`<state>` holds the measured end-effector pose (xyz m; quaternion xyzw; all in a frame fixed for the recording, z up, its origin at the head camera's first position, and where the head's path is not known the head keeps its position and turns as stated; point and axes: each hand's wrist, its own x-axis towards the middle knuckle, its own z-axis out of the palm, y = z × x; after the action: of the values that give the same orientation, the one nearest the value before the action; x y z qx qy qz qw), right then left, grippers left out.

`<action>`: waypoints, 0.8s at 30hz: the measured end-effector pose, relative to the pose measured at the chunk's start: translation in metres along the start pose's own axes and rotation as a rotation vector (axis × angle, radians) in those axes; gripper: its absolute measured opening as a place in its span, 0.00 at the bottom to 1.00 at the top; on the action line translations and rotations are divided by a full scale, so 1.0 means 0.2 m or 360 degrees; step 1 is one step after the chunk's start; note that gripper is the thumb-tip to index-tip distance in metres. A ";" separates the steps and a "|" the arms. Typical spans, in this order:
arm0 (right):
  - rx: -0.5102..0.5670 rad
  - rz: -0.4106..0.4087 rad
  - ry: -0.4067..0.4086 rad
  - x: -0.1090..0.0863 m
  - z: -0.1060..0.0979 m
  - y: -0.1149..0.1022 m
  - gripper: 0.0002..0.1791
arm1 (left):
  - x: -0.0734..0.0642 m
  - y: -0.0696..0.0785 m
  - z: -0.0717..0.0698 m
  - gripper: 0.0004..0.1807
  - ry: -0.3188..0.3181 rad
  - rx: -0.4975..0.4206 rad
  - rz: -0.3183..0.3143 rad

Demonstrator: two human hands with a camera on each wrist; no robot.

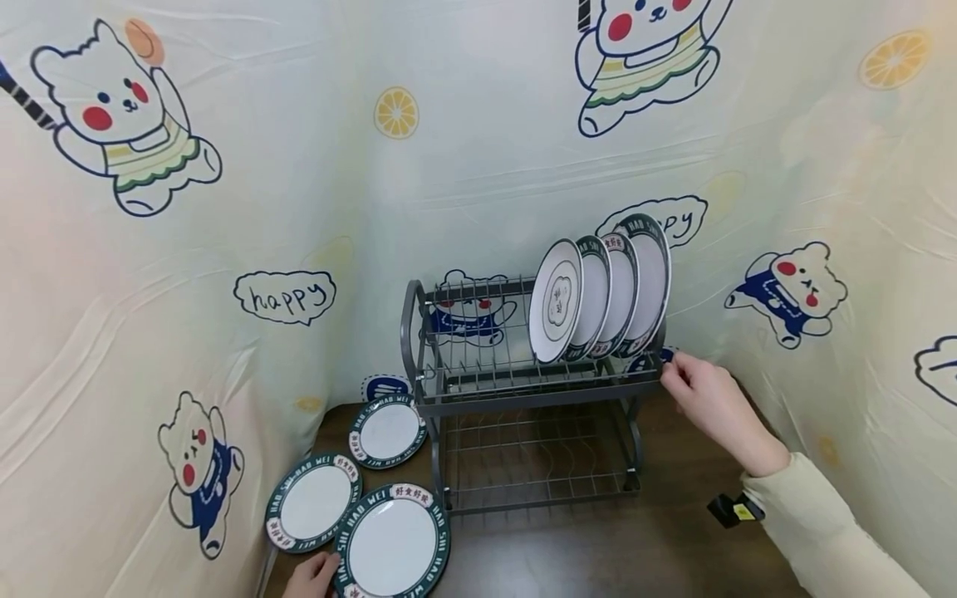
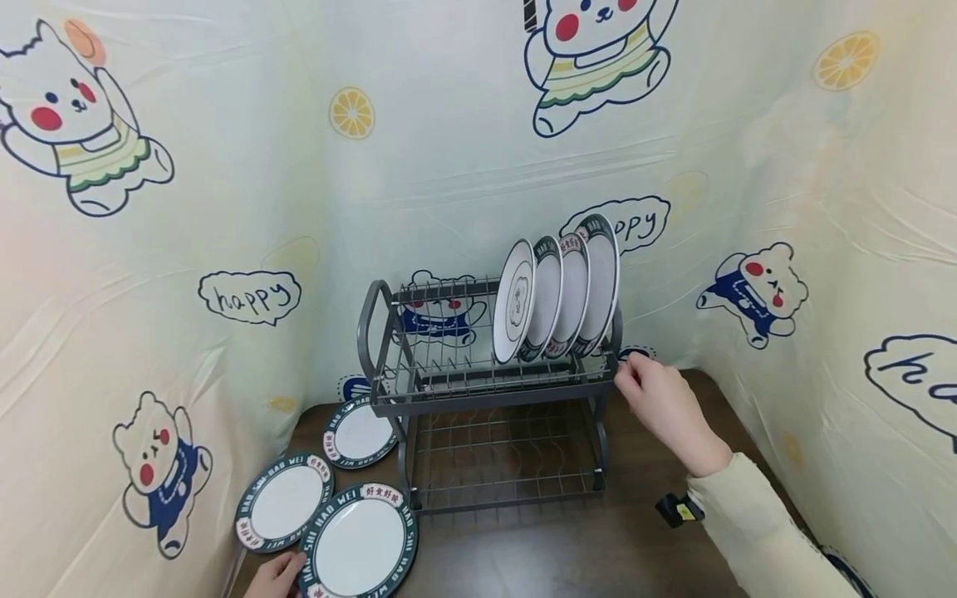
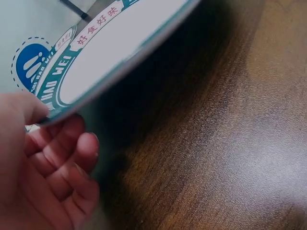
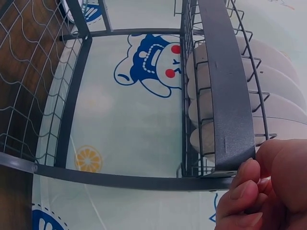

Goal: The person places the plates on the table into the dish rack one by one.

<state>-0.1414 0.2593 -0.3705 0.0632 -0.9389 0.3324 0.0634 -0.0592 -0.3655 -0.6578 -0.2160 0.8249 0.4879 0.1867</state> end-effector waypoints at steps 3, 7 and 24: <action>-0.0002 -0.0005 0.0008 0.00 0.00 0.00 0.17 | -0.02 0.00 0.00 0.21 0.0002 -0.0088 -0.0002; -0.0012 -0.0006 0.0017 0.00 0.00 -0.01 0.17 | -0.03 0.01 0.01 0.25 0.0036 -0.0089 0.0013; 0.0008 -0.0007 0.0016 0.00 0.00 0.00 0.17 | -0.06 0.04 -0.02 0.18 -0.0081 -0.0032 0.0159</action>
<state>-0.1414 0.2595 -0.3715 0.0636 -0.9376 0.3349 0.0687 -0.0534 -0.3639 -0.6444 -0.1639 0.8247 0.5101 0.1808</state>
